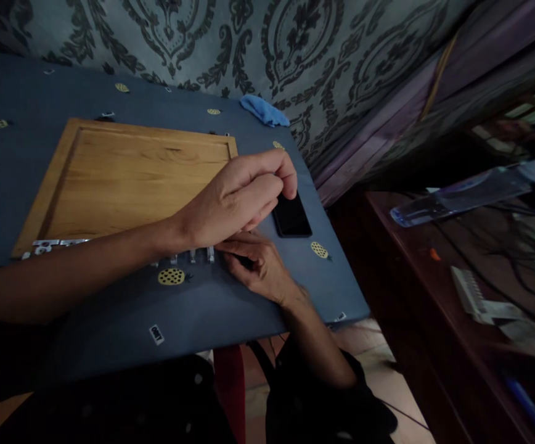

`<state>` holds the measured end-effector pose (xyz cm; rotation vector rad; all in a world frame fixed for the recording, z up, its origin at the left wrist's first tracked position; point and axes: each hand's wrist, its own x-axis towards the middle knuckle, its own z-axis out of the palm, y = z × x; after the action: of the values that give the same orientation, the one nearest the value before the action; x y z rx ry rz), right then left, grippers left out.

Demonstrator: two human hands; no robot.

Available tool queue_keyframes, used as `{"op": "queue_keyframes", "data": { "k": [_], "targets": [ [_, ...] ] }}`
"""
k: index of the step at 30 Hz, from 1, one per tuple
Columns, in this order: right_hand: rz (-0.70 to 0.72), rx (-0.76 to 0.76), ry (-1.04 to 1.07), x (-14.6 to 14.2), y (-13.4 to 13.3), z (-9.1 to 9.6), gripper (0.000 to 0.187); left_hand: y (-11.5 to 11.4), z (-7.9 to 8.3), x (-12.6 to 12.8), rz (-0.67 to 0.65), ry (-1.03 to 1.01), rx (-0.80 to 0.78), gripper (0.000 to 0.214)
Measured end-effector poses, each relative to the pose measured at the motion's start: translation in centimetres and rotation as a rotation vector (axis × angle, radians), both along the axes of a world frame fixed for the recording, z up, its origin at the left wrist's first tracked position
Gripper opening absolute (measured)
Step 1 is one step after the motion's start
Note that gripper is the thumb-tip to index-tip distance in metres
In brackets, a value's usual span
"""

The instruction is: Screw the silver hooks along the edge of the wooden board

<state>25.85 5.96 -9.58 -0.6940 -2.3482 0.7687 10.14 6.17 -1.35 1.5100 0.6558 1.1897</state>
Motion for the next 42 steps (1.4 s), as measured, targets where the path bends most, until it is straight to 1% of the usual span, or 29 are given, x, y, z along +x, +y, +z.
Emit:
{"op": "queue_keyframes", "data": {
  "k": [3, 7, 14, 19, 21, 23, 25, 28, 31, 35, 42],
  "targets": [
    [-0.003, 0.022, 0.004, 0.1, 0.1, -0.1, 0.026, 0.1, 0.3, -0.3, -0.061, 0.009, -0.028, 0.029],
    [0.018, 0.012, -0.014, 0.1, 0.1, 0.0, 0.026, 0.3, 0.5, -0.7, -0.137, -0.013, -0.058, 0.028],
    [0.036, 0.053, -0.019, 0.2, 0.3, 0.0, 0.024, 0.8, 0.3, -0.6, -0.154, -0.031, -0.107, 0.029],
    [0.064, 0.056, -0.008, 0.0, 0.3, 0.1, 0.023, 0.7, 0.2, -0.9, -0.174, -0.059, -0.077, 0.028],
    [0.079, 0.061, 0.002, 0.0, 0.3, 0.3, 0.023, 0.5, 0.7, -1.4, -0.138, -0.095, -0.059, 0.028],
    [0.092, 0.074, 0.015, -0.1, 0.4, 0.4, 0.024, 0.2, 1.6, -2.0, -0.043, -0.164, -0.042, 0.027],
    [0.098, 0.077, 0.024, -0.2, 0.4, 0.3, 0.025, -0.2, 2.5, -2.5, 0.081, -0.215, -0.052, 0.032],
    [0.1, 0.079, 0.039, -0.2, 0.5, 0.2, 0.025, -0.7, 3.1, -2.9, 0.165, -0.211, -0.053, 0.032],
    [0.103, 0.079, 0.039, -0.1, 0.5, 0.1, 0.025, -0.9, 2.6, -2.7, 0.196, -0.221, -0.083, 0.03],
    [0.096, 0.076, 0.018, 0.0, 0.5, 0.2, 0.025, -1.0, 1.8, -2.2, 0.19, -0.227, -0.133, 0.031],
    [0.097, 0.052, 0.028, -0.2, 0.5, 0.5, 0.027, -0.8, 0.8, -2.1, 0.168, -0.192, -0.087, 0.026]
  ]
}}
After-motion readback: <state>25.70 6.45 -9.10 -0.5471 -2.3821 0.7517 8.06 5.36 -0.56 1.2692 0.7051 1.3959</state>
